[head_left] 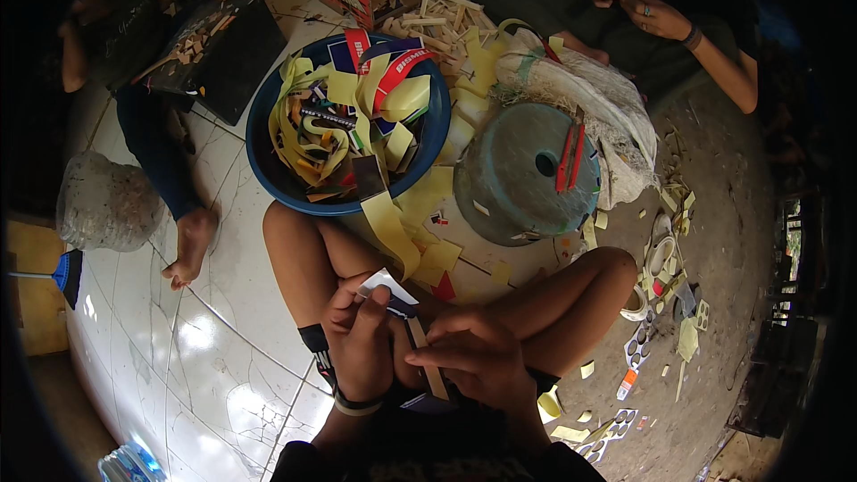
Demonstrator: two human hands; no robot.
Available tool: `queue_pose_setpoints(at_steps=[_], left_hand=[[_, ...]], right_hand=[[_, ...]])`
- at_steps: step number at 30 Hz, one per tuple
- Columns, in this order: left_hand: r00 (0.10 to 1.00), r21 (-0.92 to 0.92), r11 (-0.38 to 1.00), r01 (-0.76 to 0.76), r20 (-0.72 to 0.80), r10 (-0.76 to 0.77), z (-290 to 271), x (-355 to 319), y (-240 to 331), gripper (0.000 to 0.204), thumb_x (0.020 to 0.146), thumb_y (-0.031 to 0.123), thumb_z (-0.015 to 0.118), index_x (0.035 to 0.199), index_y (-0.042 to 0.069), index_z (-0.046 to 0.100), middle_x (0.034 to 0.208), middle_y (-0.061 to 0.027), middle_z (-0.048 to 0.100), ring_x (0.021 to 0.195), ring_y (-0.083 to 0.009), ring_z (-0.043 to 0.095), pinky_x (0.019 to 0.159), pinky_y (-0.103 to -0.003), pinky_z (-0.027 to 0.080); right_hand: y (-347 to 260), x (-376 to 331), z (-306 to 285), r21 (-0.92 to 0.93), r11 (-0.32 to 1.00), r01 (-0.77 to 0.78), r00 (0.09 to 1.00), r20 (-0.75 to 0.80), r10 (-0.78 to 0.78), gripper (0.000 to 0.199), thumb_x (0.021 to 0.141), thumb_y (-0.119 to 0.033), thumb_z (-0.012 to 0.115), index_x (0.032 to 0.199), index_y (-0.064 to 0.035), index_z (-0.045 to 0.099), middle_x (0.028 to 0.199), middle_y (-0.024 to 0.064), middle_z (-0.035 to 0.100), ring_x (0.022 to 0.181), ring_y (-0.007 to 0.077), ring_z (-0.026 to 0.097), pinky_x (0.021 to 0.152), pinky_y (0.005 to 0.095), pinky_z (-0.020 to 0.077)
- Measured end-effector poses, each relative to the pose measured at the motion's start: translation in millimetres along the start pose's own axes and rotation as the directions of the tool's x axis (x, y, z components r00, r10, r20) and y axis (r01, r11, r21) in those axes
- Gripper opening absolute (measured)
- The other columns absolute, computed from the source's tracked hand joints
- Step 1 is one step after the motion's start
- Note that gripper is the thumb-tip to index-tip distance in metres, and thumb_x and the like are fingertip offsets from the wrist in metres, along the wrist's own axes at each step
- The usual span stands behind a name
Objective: The person sits on the floor and uses scissors to cut small rectangular pieces from a blue paper strip with the text 'BISMILLAH'. They also handle a glue stick and a small white rectangular object, applying glue to the object. The person continues cutting and folding the paper strip.
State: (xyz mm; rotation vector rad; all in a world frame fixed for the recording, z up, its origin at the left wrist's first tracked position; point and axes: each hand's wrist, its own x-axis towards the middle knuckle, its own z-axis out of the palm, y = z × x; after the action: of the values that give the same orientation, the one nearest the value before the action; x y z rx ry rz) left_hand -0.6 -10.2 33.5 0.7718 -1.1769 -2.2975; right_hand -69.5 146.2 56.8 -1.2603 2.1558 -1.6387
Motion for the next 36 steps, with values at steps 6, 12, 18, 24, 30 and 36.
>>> queue_pose_setpoints(at_steps=[6, 12, 18, 24, 30, 36], left_hand=[[0.986, -0.222, 0.97, 0.094, 0.153, -0.06, -2, 3, 5, 0.03, 0.1, 0.014, 0.065, 0.127, 0.001, 0.061, 0.11, -0.0102, 0.066, 0.106, -0.0183, 0.063, 0.092, -0.031, 0.05], [0.923, -0.242, 0.941, 0.235, 0.36, -0.137, -7, 2, 6, 0.044, 0.101, 0.019, 0.068, 0.136, -0.005, 0.058, 0.123, -0.0159, 0.068, 0.113, -0.0219, 0.066, 0.103, -0.037, 0.048], [0.892, -0.097, 0.966, 0.239, 0.415, -0.179, -21, 2, -6, 0.042, 0.096, 0.026, 0.076, 0.127, -0.001, 0.066, 0.119, -0.0148, 0.071, 0.115, -0.0245, 0.067, 0.105, -0.04, 0.049], [0.875, -0.169, 0.935, 0.311, 0.434, -0.213, -27, 3, -10, 0.034, 0.089, 0.026, 0.084, 0.11, 0.005, 0.069, 0.103, -0.0083, 0.071, 0.104, -0.0215, 0.067, 0.095, -0.042, 0.052], [0.805, -0.296, 0.857, 0.421, 0.558, -0.203, -15, 1, -13, 0.03, 0.082, 0.026, 0.089, 0.091, 0.004, 0.069, 0.084, -0.0078, 0.07, 0.089, -0.0211, 0.067, 0.093, -0.041, 0.05], [0.878, -0.078, 0.975, 0.209, 0.453, -0.152, -8, 2, -5, 0.028, 0.086, 0.026, 0.086, 0.093, 0.004, 0.069, 0.087, -0.0049, 0.067, 0.087, -0.0214, 0.065, 0.081, -0.041, 0.055]], right_hand=[[6, -5, -1, 0.076, 0.996, -0.051, 0.998, -0.019, 0.052, 0.039, 0.071, 0.008, 0.08, 0.103, -0.0143, 0.083, 0.102, 0.0072, 0.065, 0.089, 0.0183, 0.072, 0.075, 0.0316, 0.063], [8, -6, -5, 0.205, 0.974, -0.095, 0.987, -0.108, 0.119, 0.03, 0.075, 0.007, 0.081, 0.1, -0.0097, 0.082, 0.102, 0.0082, 0.066, 0.088, 0.0192, 0.072, 0.074, 0.0318, 0.0605], [11, -5, -7, 0.311, 0.95, -0.041, 0.98, -0.174, 0.099, 0.028, 0.077, 0.004, 0.082, 0.102, -0.0073, 0.082, 0.104, 0.009, 0.066, 0.091, 0.0193, 0.072, 0.077, 0.0314, 0.0587], [26, -16, 2, 0.56, 0.828, -0.036, 0.965, -0.196, 0.174, 0.017, 0.083, -0.003, 0.081, 0.1, -0.0029, 0.078, 0.103, 0.0106, 0.066, 0.09, 0.0197, 0.07, 0.075, 0.031, 0.0572], [49, -33, 27, 0.935, 0.341, -0.097, 0.925, -0.041, 0.377, 0.026, 0.102, -0.025, 0.069, 0.113, -0.0014, 0.066, 0.106, 0.01, 0.064, 0.095, 0.0204, 0.066, 0.077, 0.0342, 0.0557], [44, -31, 29, 0.97, 0.146, -0.196, 0.858, 0.098, 0.504, 0.037, 0.105, -0.033, 0.064, 0.127, -0.0037, 0.057, 0.109, 0.0083, 0.061, 0.102, 0.0182, 0.063, 0.078, 0.0331, 0.0555]])
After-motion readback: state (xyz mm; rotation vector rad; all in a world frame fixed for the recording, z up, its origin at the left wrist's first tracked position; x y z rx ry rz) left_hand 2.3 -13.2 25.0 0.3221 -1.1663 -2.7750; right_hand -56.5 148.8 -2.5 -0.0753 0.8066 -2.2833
